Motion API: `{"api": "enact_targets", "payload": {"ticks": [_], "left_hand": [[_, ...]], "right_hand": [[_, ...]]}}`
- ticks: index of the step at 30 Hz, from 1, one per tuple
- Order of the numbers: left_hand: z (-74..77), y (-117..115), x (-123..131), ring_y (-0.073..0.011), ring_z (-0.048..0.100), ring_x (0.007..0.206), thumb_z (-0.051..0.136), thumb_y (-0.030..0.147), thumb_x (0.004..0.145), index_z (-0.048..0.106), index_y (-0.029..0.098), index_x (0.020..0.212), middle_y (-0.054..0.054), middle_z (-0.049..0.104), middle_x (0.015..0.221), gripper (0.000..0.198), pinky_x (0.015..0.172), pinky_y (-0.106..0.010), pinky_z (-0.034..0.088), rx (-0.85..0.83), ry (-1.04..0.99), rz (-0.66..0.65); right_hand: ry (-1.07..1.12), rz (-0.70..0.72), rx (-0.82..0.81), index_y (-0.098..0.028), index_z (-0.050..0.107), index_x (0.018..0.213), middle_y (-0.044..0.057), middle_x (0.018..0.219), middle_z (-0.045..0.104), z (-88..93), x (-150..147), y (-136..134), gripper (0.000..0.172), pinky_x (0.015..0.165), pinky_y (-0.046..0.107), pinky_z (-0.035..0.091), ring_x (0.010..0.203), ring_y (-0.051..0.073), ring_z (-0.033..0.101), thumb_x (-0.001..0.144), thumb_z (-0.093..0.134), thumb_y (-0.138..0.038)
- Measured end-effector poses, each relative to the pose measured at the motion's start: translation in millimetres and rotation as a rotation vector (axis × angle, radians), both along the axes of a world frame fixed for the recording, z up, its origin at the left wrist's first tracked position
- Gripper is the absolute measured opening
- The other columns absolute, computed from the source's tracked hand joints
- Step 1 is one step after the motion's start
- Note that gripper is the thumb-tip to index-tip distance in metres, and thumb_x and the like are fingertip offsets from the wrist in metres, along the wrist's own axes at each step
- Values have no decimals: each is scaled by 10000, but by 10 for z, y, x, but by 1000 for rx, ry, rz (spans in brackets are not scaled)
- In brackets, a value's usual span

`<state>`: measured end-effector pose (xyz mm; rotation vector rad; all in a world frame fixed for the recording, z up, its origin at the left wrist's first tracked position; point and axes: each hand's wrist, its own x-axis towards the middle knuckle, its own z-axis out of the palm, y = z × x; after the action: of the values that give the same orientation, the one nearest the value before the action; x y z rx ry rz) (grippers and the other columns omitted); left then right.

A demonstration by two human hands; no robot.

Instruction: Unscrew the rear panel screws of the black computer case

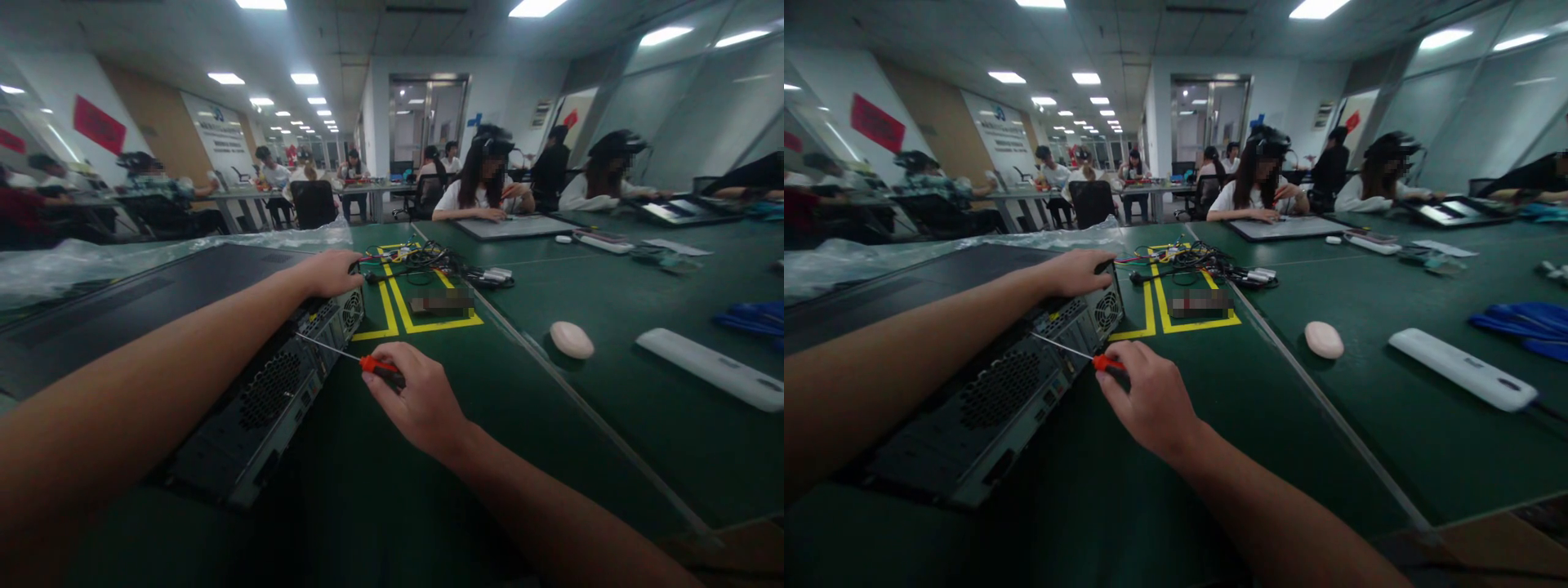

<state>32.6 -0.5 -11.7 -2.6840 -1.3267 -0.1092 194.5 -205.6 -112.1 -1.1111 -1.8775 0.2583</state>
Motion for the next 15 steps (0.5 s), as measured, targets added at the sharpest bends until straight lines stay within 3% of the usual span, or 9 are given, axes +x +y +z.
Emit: {"api": "enact_targets", "payload": {"ticks": [15], "left_hand": [[-18,18,-15,-329,614,1349,476,402,927,555,126,1514,-166,630,1504,653,1150,-395,445,13,7,-5]], "right_hand": [[7,8,-11,-205,668,1092,74,1033,740,25,1,-10,127,821,360,538,918,215,692,987,640,-270]]}}
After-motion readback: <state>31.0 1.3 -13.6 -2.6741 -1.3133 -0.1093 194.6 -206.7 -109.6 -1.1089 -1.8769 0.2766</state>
